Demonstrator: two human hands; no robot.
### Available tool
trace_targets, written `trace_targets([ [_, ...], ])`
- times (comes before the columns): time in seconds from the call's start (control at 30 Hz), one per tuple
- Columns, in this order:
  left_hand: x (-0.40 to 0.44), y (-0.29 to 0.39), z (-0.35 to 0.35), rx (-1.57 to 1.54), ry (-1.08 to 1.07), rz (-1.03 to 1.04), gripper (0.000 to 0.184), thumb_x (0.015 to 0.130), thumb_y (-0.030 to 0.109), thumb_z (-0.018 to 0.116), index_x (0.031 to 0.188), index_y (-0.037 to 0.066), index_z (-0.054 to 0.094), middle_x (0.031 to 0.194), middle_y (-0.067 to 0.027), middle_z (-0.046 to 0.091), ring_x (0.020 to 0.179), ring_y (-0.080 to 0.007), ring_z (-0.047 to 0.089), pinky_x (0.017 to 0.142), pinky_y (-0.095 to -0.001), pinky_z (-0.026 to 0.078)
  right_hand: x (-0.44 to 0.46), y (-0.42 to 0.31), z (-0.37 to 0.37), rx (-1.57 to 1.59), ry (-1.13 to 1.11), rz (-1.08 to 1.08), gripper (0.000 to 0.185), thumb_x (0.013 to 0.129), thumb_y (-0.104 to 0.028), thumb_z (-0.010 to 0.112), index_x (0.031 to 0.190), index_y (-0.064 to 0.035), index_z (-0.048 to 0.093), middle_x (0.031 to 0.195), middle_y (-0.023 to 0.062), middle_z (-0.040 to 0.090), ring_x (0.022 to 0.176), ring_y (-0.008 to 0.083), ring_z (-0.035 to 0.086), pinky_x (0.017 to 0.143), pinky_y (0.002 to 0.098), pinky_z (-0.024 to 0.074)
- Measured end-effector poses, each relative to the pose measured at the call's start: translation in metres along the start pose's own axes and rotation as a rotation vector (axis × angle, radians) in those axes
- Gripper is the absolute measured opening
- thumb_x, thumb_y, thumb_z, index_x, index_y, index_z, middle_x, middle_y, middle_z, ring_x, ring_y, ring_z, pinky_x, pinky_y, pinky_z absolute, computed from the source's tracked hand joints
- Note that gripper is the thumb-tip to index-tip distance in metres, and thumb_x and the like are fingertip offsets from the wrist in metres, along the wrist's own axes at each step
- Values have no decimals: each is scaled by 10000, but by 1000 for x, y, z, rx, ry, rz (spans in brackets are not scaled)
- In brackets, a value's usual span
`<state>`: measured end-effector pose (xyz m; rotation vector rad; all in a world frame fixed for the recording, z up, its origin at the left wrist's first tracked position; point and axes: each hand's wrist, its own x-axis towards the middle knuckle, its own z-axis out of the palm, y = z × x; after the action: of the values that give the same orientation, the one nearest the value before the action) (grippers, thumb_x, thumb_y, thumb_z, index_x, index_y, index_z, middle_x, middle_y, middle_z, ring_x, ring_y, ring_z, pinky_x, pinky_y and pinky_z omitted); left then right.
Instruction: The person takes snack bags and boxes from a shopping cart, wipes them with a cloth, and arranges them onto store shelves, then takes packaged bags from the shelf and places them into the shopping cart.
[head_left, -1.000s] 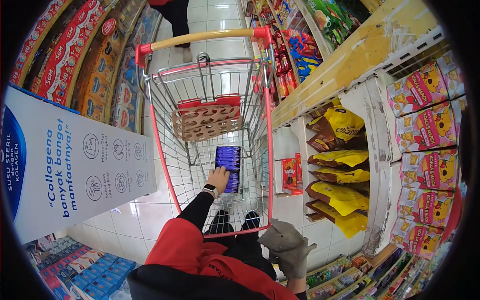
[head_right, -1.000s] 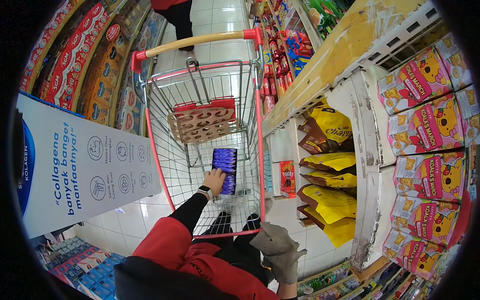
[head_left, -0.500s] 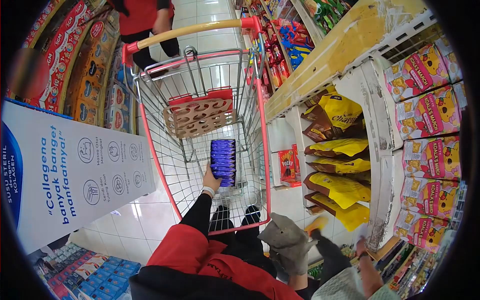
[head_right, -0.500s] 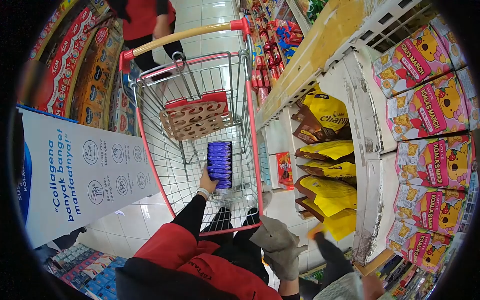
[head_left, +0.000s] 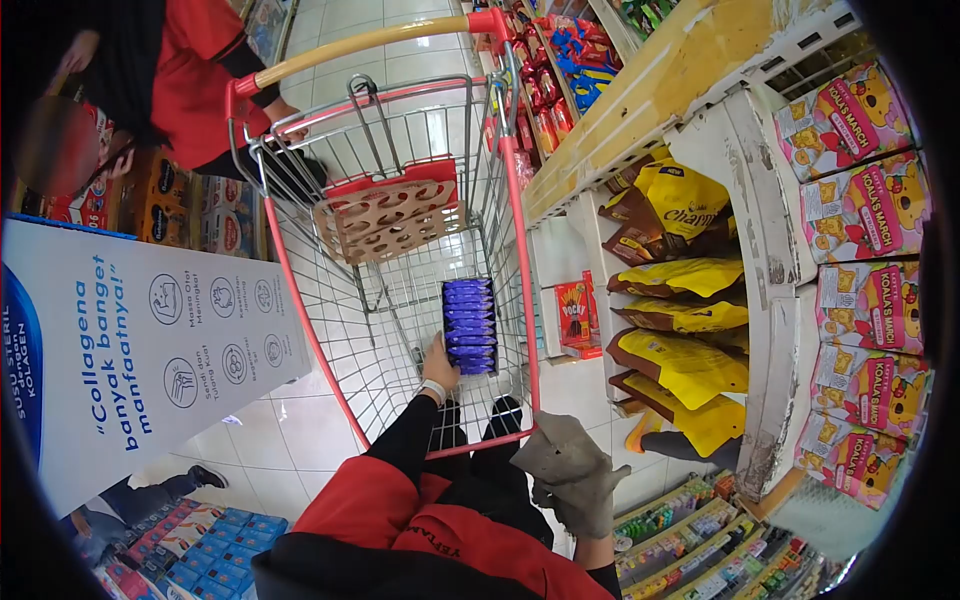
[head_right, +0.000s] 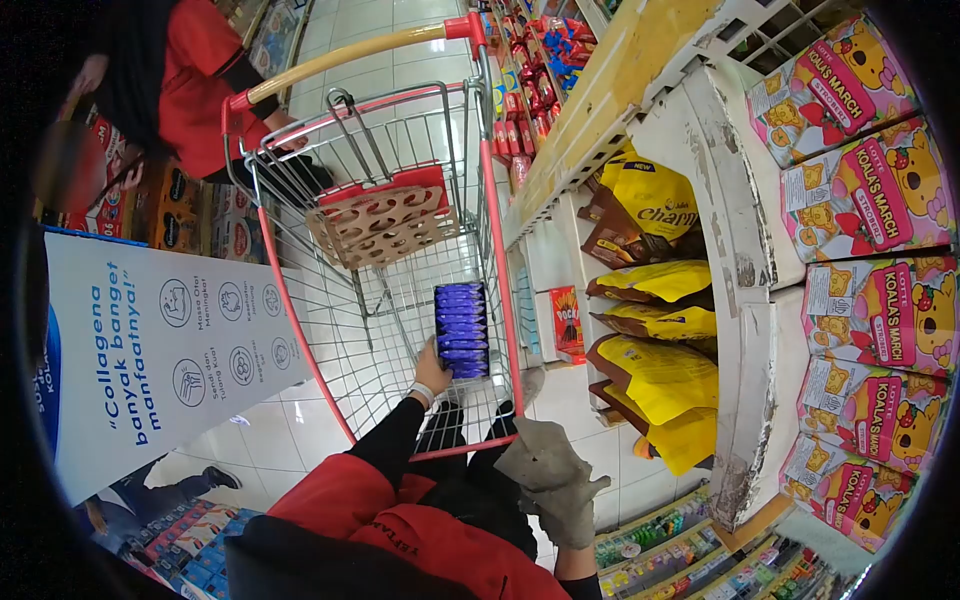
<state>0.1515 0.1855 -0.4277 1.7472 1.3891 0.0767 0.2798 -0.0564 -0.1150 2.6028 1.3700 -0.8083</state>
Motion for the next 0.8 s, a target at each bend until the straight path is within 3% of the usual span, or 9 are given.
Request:
trace_targets([
  [0.1,-16,9,6,128,226,-30,787,650,108,788,1330,1,407,1129,-273,509,1112,-416,492,936,-453,445,-4,-4,-14,-102,57,-49,570,671,-361,826,1189,-350,590,1281,48,521,1263,287,439,968,704,256],
  [0.23,-23,17,10,-573,170,-527,610,691,139,767,1194,-47,476,1010,-209,595,925,-370,600,795,-460,496,-1,-7,-17,444,122,79,712,697,-211,837,1299,-155,461,1237,63,547,1140,273,528,1002,548,358],
  [0.3,-24,10,16,-93,-211,19,481,766,120,666,1172,-63,485,982,-188,626,881,-388,626,758,-459,516,2,-13,-20,1090,224,308,722,568,-242,870,1215,-234,550,1152,101,528,1132,308,506,1004,532,320],
  [0.4,-20,5,29,184,-281,406,438,808,112,576,1203,-57,490,1079,-222,604,998,-416,596,829,-456,512,2,-11,-17,1472,10,600,719,557,-204,873,1200,-199,552,1153,111,521,1119,300,512,998,499,336],
  [0.53,-19,20,33,244,-244,384,550,757,98,623,1271,8,452,1231,-228,500,1139,-417,510,916,-474,490,-8,20,14,1118,-89,387,802,563,-211,874,1252,-115,475,1171,98,510,1104,275,522,992,493,347],
  [0.6,-26,40,20,295,-253,373,588,741,99,644,1282,11,433,1241,-213,488,1135,-411,512,911,-479,497,-12,18,5,17,188,-148,854,568,-256,875,1275,-84,428,1177,93,509,1100,258,529,996,498,345],
  [0.63,-29,43,18,351,-257,360,627,725,101,664,1293,13,414,1251,-198,475,1131,-404,514,907,-484,503,-10,11,-5,18,186,-146,854,568,-256,875,1275,-84,428,1177,93,509,1100,258,529,996,498,345],
  [0.7,-33,43,20,387,-187,397,478,766,121,646,1206,5,500,1242,-175,462,1114,-368,528,872,-471,526,0,-5,-25,946,201,236,880,555,-319,886,1276,-86,437,1193,101,505,1108,264,528,1008,503,332],
  [0.8,-28,24,28,572,-248,450,263,818,127,589,1053,11,587,1172,-160,494,1079,-330,544,799,-455,544,6,-14,-42,763,66,267,773,660,-39,837,1245,6,333,1165,160,503,1090,250,549,893,361,485],
])
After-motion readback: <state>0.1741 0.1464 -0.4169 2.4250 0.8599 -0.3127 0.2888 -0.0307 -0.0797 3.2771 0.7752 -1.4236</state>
